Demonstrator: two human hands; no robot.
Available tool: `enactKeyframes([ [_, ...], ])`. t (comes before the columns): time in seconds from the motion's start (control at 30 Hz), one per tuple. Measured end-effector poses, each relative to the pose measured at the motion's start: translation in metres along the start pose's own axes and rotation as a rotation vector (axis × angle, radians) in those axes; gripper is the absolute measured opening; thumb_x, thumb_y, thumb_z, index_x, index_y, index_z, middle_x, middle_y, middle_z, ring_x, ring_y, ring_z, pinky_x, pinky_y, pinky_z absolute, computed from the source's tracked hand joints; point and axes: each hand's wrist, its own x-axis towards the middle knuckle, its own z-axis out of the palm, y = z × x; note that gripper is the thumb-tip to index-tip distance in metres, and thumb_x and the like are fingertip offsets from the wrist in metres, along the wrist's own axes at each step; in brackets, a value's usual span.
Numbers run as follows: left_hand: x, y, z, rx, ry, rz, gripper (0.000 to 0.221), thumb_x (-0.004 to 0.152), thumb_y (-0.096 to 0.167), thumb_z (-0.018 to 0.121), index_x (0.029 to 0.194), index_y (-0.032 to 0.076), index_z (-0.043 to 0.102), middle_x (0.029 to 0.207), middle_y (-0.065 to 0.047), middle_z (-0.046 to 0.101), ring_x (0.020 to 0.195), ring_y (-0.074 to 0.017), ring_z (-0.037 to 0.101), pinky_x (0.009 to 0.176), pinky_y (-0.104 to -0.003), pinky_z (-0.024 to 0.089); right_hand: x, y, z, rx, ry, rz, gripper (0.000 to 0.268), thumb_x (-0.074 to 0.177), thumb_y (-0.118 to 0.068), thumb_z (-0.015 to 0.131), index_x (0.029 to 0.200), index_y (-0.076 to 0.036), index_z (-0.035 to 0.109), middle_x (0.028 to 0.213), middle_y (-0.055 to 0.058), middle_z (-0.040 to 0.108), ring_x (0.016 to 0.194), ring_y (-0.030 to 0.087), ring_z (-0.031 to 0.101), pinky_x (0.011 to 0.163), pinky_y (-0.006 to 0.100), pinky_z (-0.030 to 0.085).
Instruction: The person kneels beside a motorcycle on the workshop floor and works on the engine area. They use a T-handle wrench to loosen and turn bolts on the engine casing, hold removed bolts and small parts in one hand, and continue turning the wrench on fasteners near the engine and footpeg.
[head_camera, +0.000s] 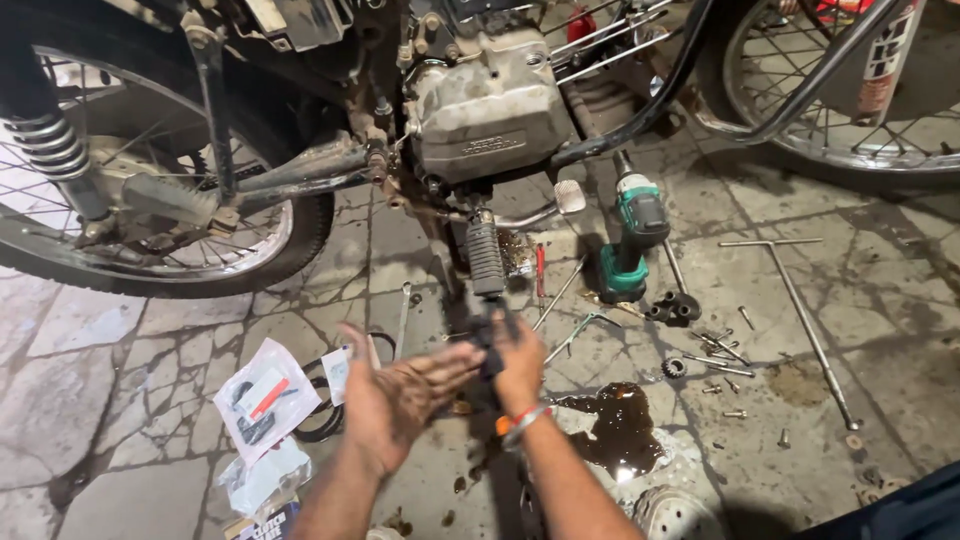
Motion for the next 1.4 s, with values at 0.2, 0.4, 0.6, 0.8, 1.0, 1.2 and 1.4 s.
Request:
enactKeyframes([
  [0.2, -0.003, 0.023, -0.021, -0.239, 0.502, 0.052, 0.115, 0.077, 0.095, 0.015, 0.147, 0.008, 0.043, 0.153, -0.017, 0.052, 0.143, -0.0312, 0.044, 0.122, -0.056, 0.02, -0.04, -0.009, 0.032, -0.127, 0.044, 0.17, 0.052, 0.101, -0.049, 0.062, 0.119, 0.0, 0.071, 0.107, 0.027, 0.068, 0.102, 0.039, 0.062, 0.089, 0.048, 0.047],
  [0.4, -0.003, -0.005, 0.027, -0.076, 0.318, -0.09, 0.123, 0.074, 0.094, 0.026, 0.143, -0.003, 0.056, 0.145, -0.019, 0.06, 0.132, -0.033, 0.056, 0.112, -0.046, 0.041, -0.079, -0.037, 0.052, -0.004, 0.049, -0.236, 0.044, 0.107, -0.028, 0.052, 0.131, 0.008, 0.06, 0.138, 0.031, 0.055, 0.129, 0.047, 0.051, 0.109, 0.049, 0.038],
  [0.6, -0.002, -0.022, 0.024, -0.057, 0.217, -0.134, 0.122, 0.077, 0.092, 0.023, 0.145, -0.004, 0.053, 0.144, -0.02, 0.063, 0.133, -0.0318, 0.058, 0.114, -0.047, 0.038, -0.05, -0.005, 0.041, -0.28, 0.128, -0.093, 0.035, 0.09, -0.019, 0.067, 0.116, 0.005, 0.067, 0.115, 0.027, 0.069, 0.108, 0.045, 0.064, 0.095, 0.046, 0.049],
  [0.8, 0.023, -0.085, -0.085, -0.702, -0.633, 0.047, 0.108, 0.116, 0.075, 0.022, 0.159, -0.023, 0.033, 0.137, -0.039, 0.062, 0.118, -0.0422, 0.057, 0.111, -0.054, 0.034, -0.028, -0.023, 0.021, -0.144, 0.067, 0.212, 0.035, 0.09, -0.025, 0.07, 0.114, 0.001, 0.069, 0.092, 0.022, 0.075, 0.087, 0.039, 0.075, 0.078, 0.045, 0.056],
  [1.0, 0.015, -0.029, -0.041, 0.321, 0.574, -0.163, 0.108, 0.094, 0.084, 0.038, 0.143, -0.009, 0.064, 0.104, -0.031, 0.073, 0.087, -0.0358, 0.043, 0.084, -0.048, 0.029, -0.019, -0.013, 0.023, -0.138, 0.118, 0.412, 0.049, 0.095, -0.045, 0.065, 0.114, 0.0, 0.066, 0.096, 0.021, 0.076, 0.089, 0.038, 0.073, 0.082, 0.045, 0.054],
  [1.2, 0.023, -0.019, -0.03, 0.059, 0.73, -0.009, 0.067, 0.09, 0.069, 0.053, 0.124, 0.012, 0.065, 0.109, 0.002, 0.072, 0.094, -0.0127, 0.067, 0.082, -0.033, 0.055, -0.085, -0.03, 0.087, 0.065, -0.357, 0.266, 0.066, 0.104, -0.055, 0.034, 0.145, -0.006, 0.047, 0.154, 0.015, 0.047, 0.144, 0.027, 0.041, 0.117, 0.034, 0.03],
  [1.4, 0.026, -0.023, -0.101, 0.215, 0.79, 0.176, 0.045, 0.104, 0.044, 0.055, 0.107, 0.003, 0.073, 0.093, -0.009, 0.073, 0.08, -0.0232, 0.062, 0.07, -0.038, 0.05, -0.122, -0.048, 0.09, 0.545, -0.654, 0.327, 0.076, 0.106, -0.055, 0.024, 0.163, -0.005, 0.017, 0.173, 0.005, 0.021, 0.158, 0.015, 0.016, 0.126, 0.029, 0.014],
])
